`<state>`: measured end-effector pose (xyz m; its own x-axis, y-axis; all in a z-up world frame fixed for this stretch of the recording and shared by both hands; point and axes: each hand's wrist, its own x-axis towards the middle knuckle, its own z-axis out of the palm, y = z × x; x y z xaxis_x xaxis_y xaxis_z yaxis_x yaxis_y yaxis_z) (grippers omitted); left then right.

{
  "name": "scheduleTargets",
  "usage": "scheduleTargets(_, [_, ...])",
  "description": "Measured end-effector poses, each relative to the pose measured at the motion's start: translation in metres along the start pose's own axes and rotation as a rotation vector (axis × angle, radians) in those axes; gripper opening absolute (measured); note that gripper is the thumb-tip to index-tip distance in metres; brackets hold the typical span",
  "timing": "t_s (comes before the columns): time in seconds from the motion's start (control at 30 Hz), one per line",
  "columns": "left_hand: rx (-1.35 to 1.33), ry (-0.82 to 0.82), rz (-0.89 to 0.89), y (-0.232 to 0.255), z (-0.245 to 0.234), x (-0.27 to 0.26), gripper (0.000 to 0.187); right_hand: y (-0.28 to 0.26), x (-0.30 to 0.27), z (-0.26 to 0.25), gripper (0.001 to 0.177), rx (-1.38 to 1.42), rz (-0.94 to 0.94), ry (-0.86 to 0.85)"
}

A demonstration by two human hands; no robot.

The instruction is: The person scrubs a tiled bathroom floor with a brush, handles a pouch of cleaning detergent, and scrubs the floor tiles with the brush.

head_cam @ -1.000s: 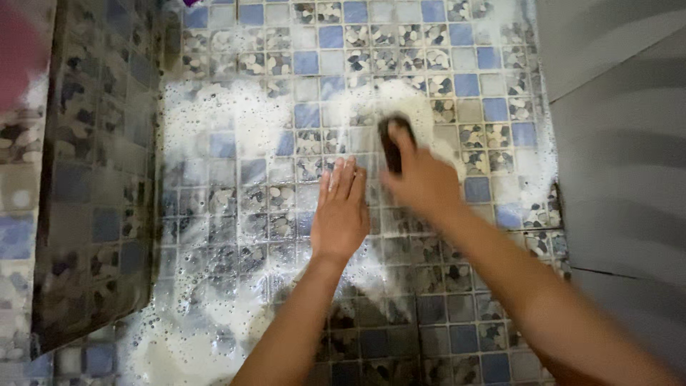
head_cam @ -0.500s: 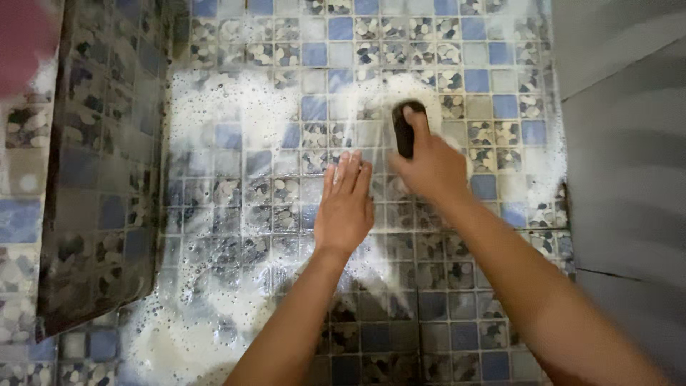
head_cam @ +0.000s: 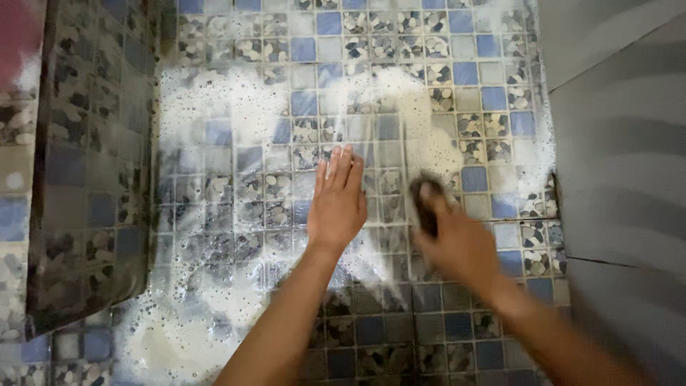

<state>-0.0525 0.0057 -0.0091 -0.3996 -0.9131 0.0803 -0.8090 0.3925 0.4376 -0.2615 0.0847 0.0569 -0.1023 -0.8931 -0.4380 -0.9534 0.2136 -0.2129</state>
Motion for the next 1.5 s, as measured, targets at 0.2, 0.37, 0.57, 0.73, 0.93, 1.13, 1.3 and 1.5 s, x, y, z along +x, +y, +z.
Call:
scheduleTargets(0.2, [-0.047, 0.026, -0.009, 0.003, -0.004, 0.0, 0.056, -0.014, 0.102, -0.063, 0.079, -0.007, -0.061, 0.4])
scheduleTargets(0.37, [-0.012, 0.026, 0.01, 0.003, -0.003, 0.0, 0.055, 0.0, 0.025, -0.03, 0.08, 0.022, -0.004, 0.153])
scheduleTargets(0.57, [0.033, -0.034, -0.055, 0.01, 0.004, 0.003, 0.054, 0.021, -0.058, 0.008, 0.098, -0.143, 0.037, -0.032])
scheduleTargets(0.73, [0.032, 0.027, -0.012, 0.03, 0.025, 0.03, 0.061, -0.003, 0.052, -0.027, 0.077, -0.026, 0.177, 0.137])
scheduleTargets(0.93, [-0.012, -0.046, -0.024, 0.052, 0.041, 0.033, 0.063, -0.019, 0.101, -0.051, 0.078, 0.05, 0.018, 0.397])
scheduleTargets(1.13, [0.021, -0.115, -0.007, 0.048, 0.041, 0.034, 0.06, 0.018, -0.017, 0.012, 0.085, 0.069, -0.082, 0.451])
scheduleTargets(1.3, [-0.007, -0.08, -0.007, 0.05, 0.039, 0.035, 0.057, 0.022, -0.04, 0.017, 0.094, 0.06, 0.225, 0.004])
scheduleTargets(1.5, [0.038, -0.07, 0.0, 0.052, 0.034, 0.033, 0.058, -0.009, 0.08, -0.036, 0.074, 0.088, 0.086, 0.298])
